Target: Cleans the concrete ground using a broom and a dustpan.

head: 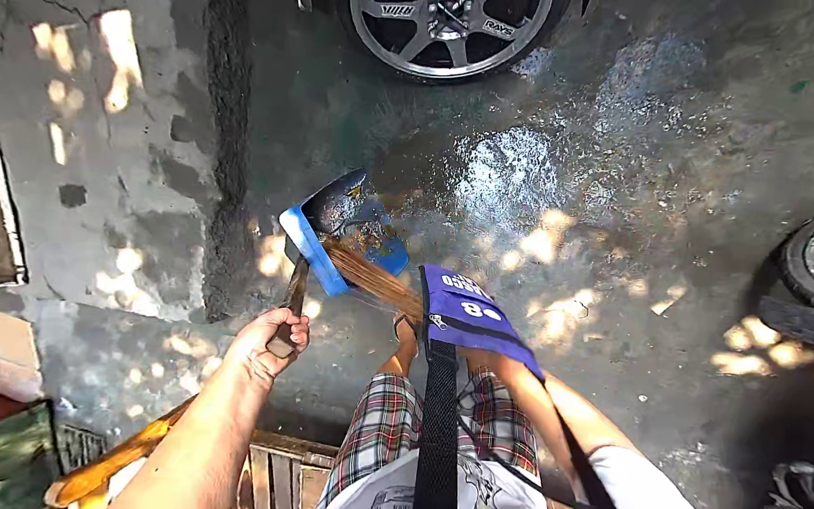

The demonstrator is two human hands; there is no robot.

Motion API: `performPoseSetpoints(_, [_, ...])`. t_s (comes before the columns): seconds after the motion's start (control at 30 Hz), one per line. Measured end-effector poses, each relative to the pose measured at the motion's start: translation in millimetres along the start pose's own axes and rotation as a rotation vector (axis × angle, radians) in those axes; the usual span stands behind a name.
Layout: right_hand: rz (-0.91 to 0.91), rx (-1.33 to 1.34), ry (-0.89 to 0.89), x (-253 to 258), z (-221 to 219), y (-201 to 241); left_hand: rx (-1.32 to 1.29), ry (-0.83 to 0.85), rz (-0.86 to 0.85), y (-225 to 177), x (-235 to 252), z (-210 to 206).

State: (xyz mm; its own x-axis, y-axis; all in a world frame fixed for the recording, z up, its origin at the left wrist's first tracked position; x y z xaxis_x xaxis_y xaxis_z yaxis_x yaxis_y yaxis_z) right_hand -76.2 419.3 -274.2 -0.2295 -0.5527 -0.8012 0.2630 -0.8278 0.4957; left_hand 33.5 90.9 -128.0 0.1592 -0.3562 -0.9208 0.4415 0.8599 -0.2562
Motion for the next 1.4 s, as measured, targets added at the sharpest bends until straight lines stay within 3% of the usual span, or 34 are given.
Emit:
performPoseSetpoints(0.07, [-0.074,-0.018,0.042,-37,33,-5,-0.024,0.098,0.000,-11,14,35])
performPoseSetpoints(0.2, [0.027,-0.187,-0.374,-88,49,-78,-0.107,0.369,-0.041,-32,42,134])
performPoseSetpoints(0.27, [-0.119,-0.180,-0.208,-129,79,-69,-0.129,0.409,-0.052,-31,51,175])
performPoseSetpoints(0.4, [-0.350,0.104,-0.279,-157,91,-87,-0.289,0.444,-0.028,-21,58,220])
performPoseSetpoints(0.5, [-0.464,0.453,-0.353,-127,77,-86,-0.410,0.455,0.006,-19,55,237])
performPoseSetpoints(0.63, [-0.515,0.712,-0.309,-33,7,-43,-0.505,0.352,0.020,-18,43,234])
performPoseSetpoints(0.73, [-0.439,0.468,-0.001,17,-73,28,-0.463,0.172,-0.008,-10,37,207])
performPoseSetpoints(0.8, [-0.297,0.306,0.138,23,-101,67,-0.460,0.092,-0.023,-11,31,194])
performPoseSetpoints(0.9, [-0.155,0.269,0.101,-11,-81,82,-0.519,0.100,-0.011,-16,31,198])
performPoseSetpoints(1.03, [-0.237,0.521,-0.171,-57,-3,43,-0.566,0.133,0.015,-14,39,220])
performPoseSetpoints(1.1, [-0.323,0.700,-0.332,-51,45,17,-0.580,0.153,0.011,-14,39,221])
performPoseSetpoints(1.2, [-0.437,0.886,-0.514,6,98,-10,-0.598,0.141,0.014,-17,40,206])
performPoseSetpoints(1.3, [-0.510,0.734,-0.451,75,90,-14,-0.584,0.081,0.019,-22,36,177])
performPoseSetpoints(1.4, [-0.351,0.224,-0.135,126,13,22,-0.539,-0.004,0.033,-25,25,149])
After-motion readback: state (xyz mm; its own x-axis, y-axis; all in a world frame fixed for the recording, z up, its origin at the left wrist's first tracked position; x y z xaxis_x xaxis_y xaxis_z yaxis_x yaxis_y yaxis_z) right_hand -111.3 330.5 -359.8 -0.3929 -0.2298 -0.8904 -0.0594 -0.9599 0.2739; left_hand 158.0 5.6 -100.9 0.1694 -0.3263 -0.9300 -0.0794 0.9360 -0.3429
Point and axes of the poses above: each hand's wrist, its own x-axis towards the middle knuckle, its own z-axis out of the back of the hand, y = z × x, the point moved 8 cm from there along x, towards the middle knuckle
